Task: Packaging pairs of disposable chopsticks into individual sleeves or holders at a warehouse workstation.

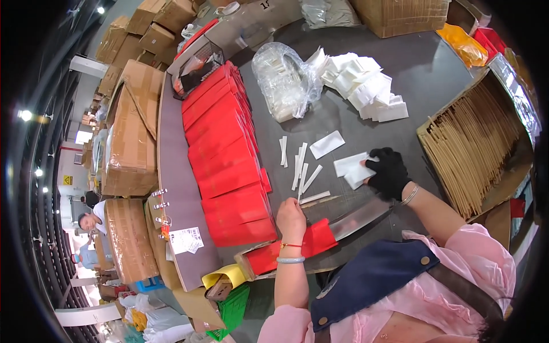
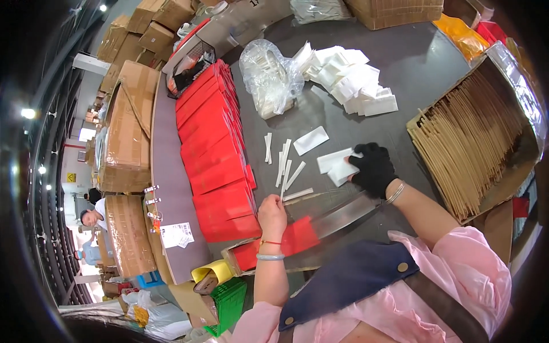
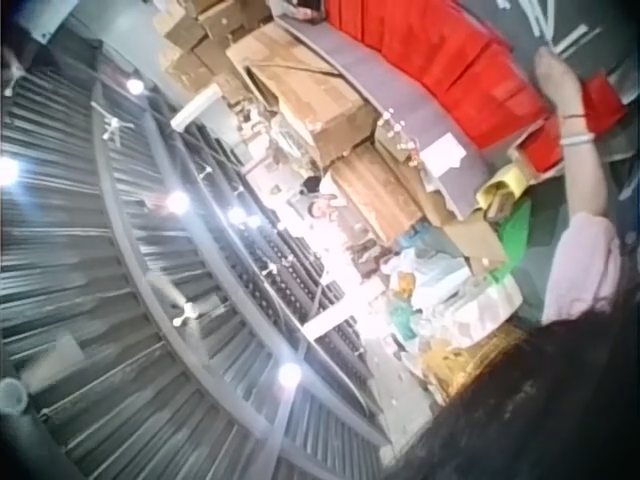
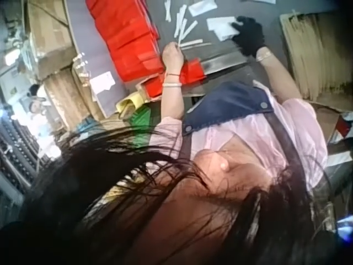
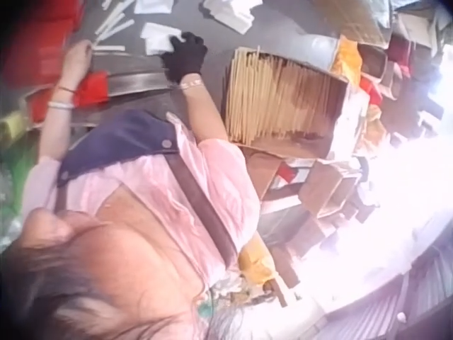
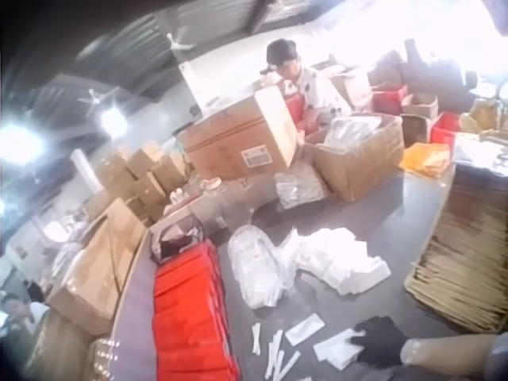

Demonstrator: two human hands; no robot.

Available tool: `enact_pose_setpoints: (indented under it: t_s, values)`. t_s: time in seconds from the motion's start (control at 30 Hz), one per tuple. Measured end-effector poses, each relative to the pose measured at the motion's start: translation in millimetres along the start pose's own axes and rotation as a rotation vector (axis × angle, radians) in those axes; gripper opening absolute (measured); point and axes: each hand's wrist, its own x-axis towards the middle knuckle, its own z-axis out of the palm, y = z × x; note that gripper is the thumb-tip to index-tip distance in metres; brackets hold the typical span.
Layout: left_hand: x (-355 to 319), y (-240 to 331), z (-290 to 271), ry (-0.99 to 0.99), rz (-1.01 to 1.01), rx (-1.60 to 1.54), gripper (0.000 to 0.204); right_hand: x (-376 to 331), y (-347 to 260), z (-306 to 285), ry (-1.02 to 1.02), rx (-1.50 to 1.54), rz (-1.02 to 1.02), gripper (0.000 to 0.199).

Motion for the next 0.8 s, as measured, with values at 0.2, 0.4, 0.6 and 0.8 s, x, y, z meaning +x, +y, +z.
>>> enact_pose_setpoints:
  t_s: [0.2,0.4,0.6,0.8]
  values:
    - [21,64,-5,0.188,0.298,-0.192,0.005,-9,0,-72,0.020,0.158,0.044,0.047]
    - [31,116,41,0.046,0.394,-0.180,0.022,-109,117,-124,0.369,0.204,0.586,0.024]
    - [35,116,48,0.003,0.396,-0.139,0.033,-183,199,-149,0.199,-0.161,0.780,0.025]
    - [19,115,15,-0.197,0.123,-0.610,0.023,-198,233,-124,0.147,-0.090,0.772,0.034]
